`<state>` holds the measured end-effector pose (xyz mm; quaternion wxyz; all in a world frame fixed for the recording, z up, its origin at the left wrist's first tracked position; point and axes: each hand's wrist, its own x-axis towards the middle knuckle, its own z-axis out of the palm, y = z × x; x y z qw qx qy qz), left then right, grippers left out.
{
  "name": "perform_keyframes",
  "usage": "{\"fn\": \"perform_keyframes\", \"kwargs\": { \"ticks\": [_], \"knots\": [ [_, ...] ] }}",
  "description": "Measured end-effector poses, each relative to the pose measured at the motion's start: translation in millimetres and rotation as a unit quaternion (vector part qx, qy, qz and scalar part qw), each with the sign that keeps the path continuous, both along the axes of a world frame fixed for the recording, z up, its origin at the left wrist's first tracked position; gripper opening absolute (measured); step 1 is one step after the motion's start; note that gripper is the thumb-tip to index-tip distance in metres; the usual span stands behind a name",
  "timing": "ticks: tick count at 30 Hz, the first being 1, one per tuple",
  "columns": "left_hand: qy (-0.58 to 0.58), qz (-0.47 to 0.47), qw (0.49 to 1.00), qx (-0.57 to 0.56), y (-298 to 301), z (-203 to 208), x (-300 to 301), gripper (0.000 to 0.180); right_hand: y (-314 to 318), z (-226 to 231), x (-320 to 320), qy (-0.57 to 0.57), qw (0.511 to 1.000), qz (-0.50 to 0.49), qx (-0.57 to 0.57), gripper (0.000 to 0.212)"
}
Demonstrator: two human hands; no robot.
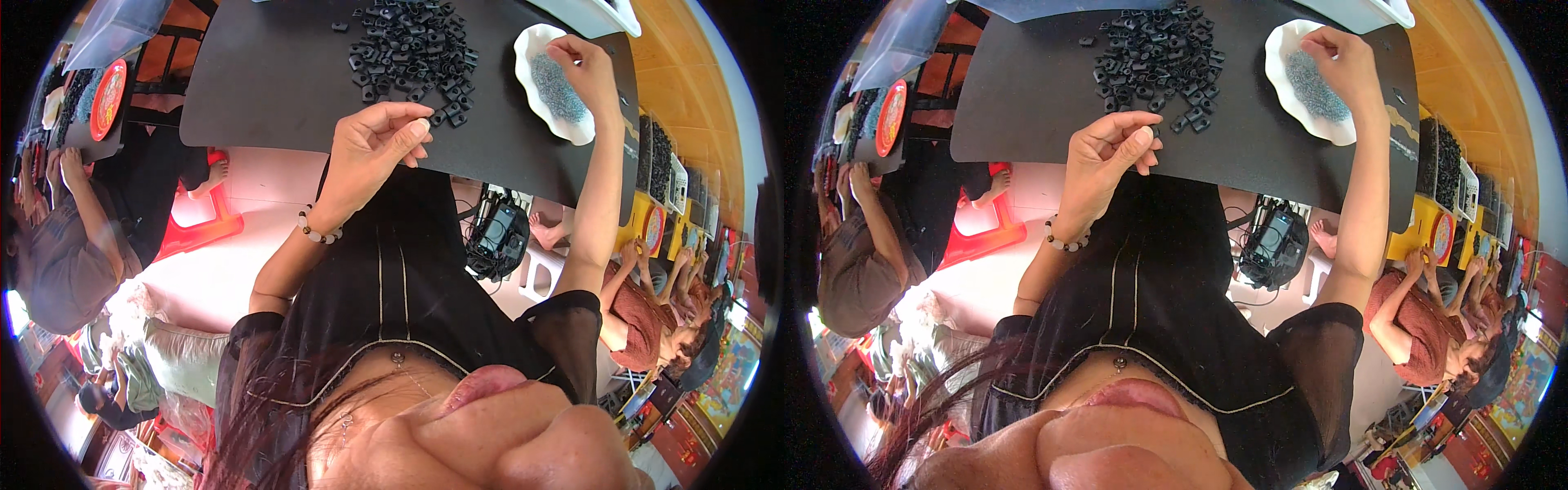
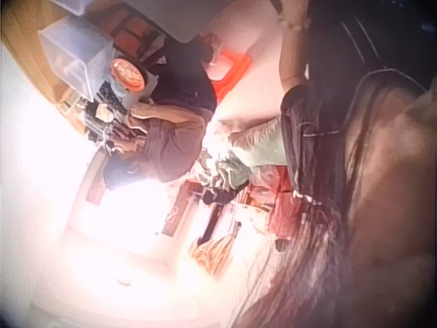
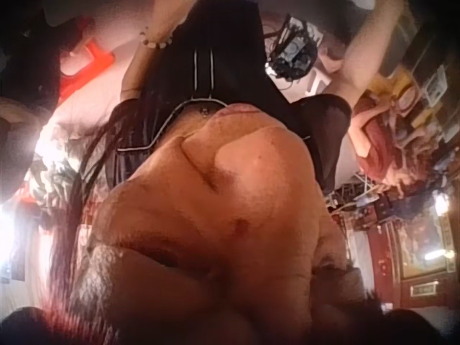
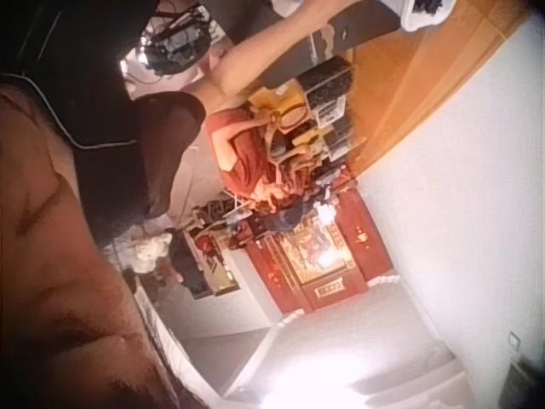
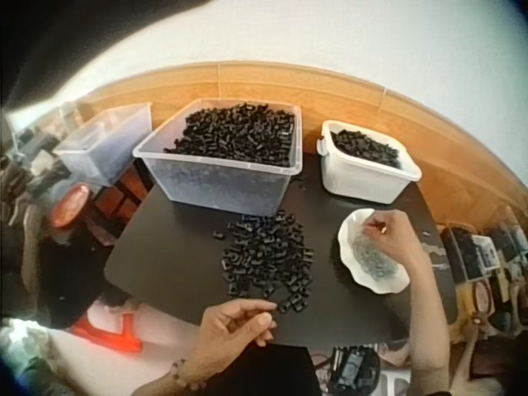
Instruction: The person assembles plastic components by picking small springs from a dish and inserting them into the plastic pieces by hand. The person then pours more plastic pieces from a container onto the table and assembles them with springs.
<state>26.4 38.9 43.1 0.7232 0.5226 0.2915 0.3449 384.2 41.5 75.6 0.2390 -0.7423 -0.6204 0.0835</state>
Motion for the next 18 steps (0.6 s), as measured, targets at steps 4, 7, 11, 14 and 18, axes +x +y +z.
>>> {"fn": "perform_keyframes", "kwargs": {
  "ticks": [4,7,11,14,18],
  "knots": [
    [-0.006,-0.001,1.000,0.004,1.2,-2.4,1.8,0.023,-4.0,-3.4,5.2,0.056,0.997,-0.014,0.042,0.017],
    [-0.012,-0.001,1.000,-0.021,1.4,-0.7,7.1,0.024,-8.5,-5.7,-1.4,-0.018,0.997,-0.065,0.048,0.017],
    [-0.029,-0.005,0.999,-0.031,1.8,-3.1,11.9,0.024,-11.6,1.6,-3.2,0.176,0.975,-0.046,0.131,0.021],
    [-0.040,-0.010,0.999,-0.035,1.6,-3.5,16.0,0.023,-16.5,1.6,-13.8,0.243,0.962,-0.044,0.118,0.021],
    [-0.016,-0.028,0.999,0.004,3.7,5.2,23.3,0.022,-27.5,-1.2,-29.0,0.357,0.926,-0.020,0.122,0.023]
  ]
}}
